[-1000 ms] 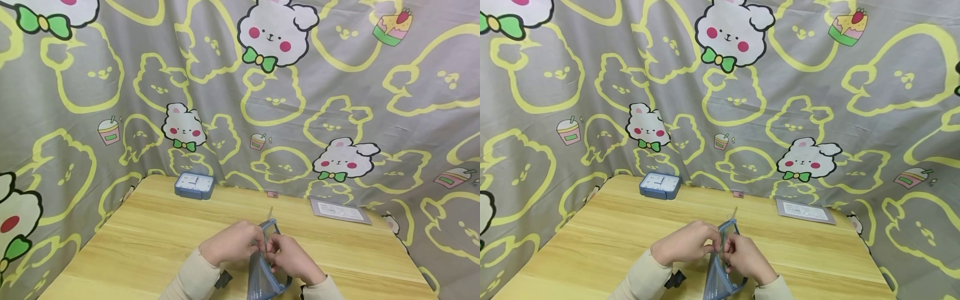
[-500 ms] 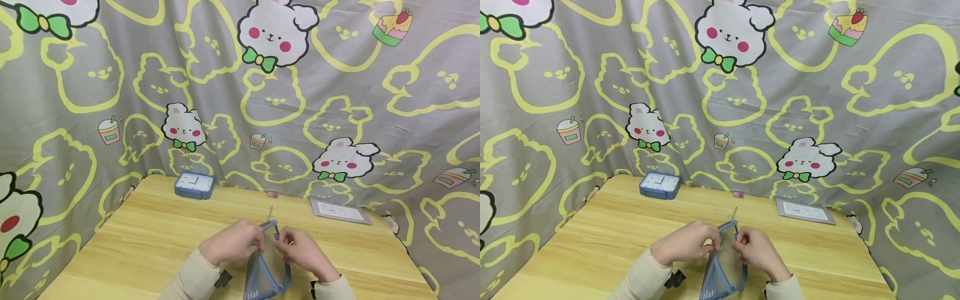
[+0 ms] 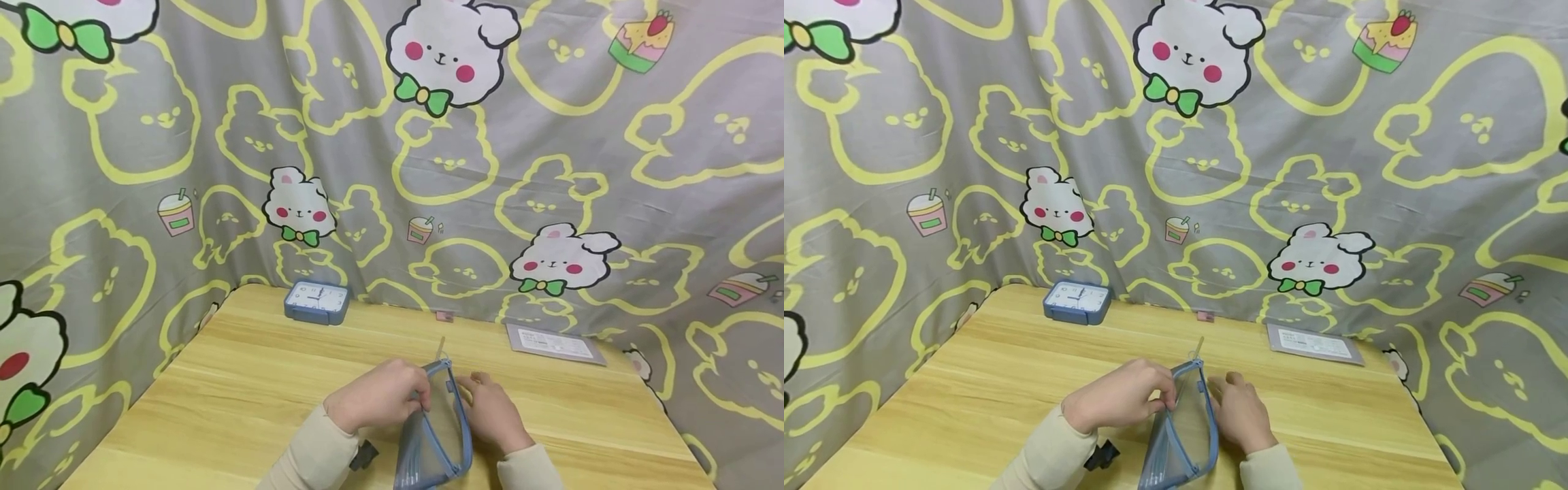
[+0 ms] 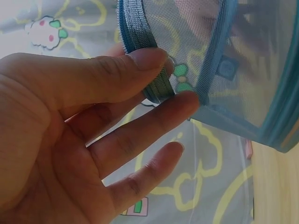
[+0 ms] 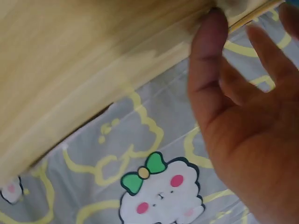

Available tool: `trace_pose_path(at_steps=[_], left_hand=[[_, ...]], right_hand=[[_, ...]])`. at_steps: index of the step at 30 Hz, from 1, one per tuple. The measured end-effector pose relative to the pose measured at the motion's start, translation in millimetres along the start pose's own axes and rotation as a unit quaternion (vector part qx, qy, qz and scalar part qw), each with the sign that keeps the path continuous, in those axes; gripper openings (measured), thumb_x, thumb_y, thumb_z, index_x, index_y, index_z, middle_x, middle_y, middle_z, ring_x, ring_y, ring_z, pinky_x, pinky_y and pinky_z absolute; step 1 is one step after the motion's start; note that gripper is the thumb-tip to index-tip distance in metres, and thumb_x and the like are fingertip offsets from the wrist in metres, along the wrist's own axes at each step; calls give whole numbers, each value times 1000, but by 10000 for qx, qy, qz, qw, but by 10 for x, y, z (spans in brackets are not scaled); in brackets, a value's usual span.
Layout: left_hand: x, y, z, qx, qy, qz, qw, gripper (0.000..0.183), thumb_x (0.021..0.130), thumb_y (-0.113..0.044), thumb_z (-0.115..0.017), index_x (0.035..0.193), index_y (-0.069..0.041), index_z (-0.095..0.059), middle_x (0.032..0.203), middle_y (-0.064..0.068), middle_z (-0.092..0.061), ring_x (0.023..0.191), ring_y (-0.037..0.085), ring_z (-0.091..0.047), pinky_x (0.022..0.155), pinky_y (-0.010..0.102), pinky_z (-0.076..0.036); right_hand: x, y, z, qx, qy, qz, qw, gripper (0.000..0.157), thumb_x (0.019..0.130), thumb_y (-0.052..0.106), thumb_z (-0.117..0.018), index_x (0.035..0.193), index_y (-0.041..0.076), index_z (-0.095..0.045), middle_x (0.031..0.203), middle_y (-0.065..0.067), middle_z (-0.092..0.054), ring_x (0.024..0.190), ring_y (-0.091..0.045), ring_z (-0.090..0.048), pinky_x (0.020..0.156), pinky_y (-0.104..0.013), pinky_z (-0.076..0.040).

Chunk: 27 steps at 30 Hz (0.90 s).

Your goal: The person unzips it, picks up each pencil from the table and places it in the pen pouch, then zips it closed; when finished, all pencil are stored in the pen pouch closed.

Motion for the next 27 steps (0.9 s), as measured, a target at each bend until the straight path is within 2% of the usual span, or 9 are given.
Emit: trace_pose_path(at_steps=[3, 6, 10, 12, 15, 18, 21, 25, 27], left_hand=[[7, 9, -5, 28, 14, 54, 10000, 19, 89, 3, -77, 88, -16, -81, 89, -15, -73, 83, -5, -64, 72, 5, -48], [5, 12, -8, 29, 18, 71, 10000, 19, 89, 3, -77, 88, -16, -81, 89, -15, -74, 83, -3, -65, 71, 4, -48], [-7, 6, -17, 10, 26, 35, 10000, 20, 87, 4, -77, 87, -16, -81, 89, -14, -75, 84, -2, -67, 70, 4, -48], [-11, 3, -15, 44, 27, 26, 10000, 21, 86, 5, -76, 86, -16, -80, 88, -14, -74, 83, -3, -66, 70, 4, -47], [-10, -3, -3, 100, 15, 14, 9999, 22, 85, 5, -76, 85, -17, -80, 88, -14, -74, 82, -3, -66, 72, 5, -47], [-7, 0, 10, 108, 13, 48, 9999, 22, 85, 5, -76, 85, -17, -80, 88, -14, -74, 83, -2, -67, 71, 5, -47], [-7, 3, 15, 79, 14, 77, 9999, 23, 86, 5, -76, 86, -17, -80, 88, -15, -74, 82, -3, -66, 69, 5, -47], [-9, 11, 15, 19, 24, 108, 9999, 23, 87, 6, -75, 86, -17, -79, 88, -16, -74, 80, -6, -62, 66, 5, -46], [-14, 14, 21, 2, 19, 125, 9999, 24, 87, 6, -75, 85, -17, -79, 88, -16, -74, 79, -7, -60, 66, 5, -46]], right_hand=[[-7, -7, 5, -250, -52, -148, 9996, 26, 95, 23, -75, 117, 9, -78, 121, -21, -68, 100, -45, -70, 80, -61, -61], [-21, 3, 0, -336, -167, -214, 9991, 31, 96, 25, -74, 123, 9, -75, 119, -21, -67, 98, -42, -69, 76, -59, -61], [-68, 190, -110, -642, -175, 385, 9970, 38, 97, 17, -69, 135, 10, -70, 136, -27, -61, 107, -46, -65, 69, -55, -62], [-98, 322, -185, -886, -122, 824, 9926, 36, 96, 15, -68, 132, 10, -72, 140, -26, -60, 101, -41, -64, 63, -48, -60], [-125, 426, -252, -1130, -38, 1074, 9878, 32, 93, 14, -70, 123, 9, -75, 138, -22, -62, 89, -30, -59, 58, -41, -53], [-105, 404, -203, -998, -155, 885, 9909, 25, 95, 15, -70, 118, 8, -77, 123, -16, -67, 85, -27, -60, 58, -41, -54], [-74, 297, -90, -843, -401, 560, 9941, 9, 95, 14, -71, 96, 7, -77, 95, -8, -67, 76, -25, -63, 56, -42, -55], [-55, 83, -4, -728, -303, -52, 9969, 23, 84, 12, -74, 67, 11, -59, 68, -1, -55, 60, -21, -54, 50, -41, -48], [-57, -19, 17, -659, -147, -374, 9970, 17, 78, 9, -73, 71, 9, -58, 66, -4, -57, 60, -24, -55, 50, -42, -49]])
Point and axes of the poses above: each hand's wrist, its own x-axis towards the middle knuckle, its own z-axis out of the back of the hand, y = z × x, the point moved 10 cm from there along x, towards the middle knuckle
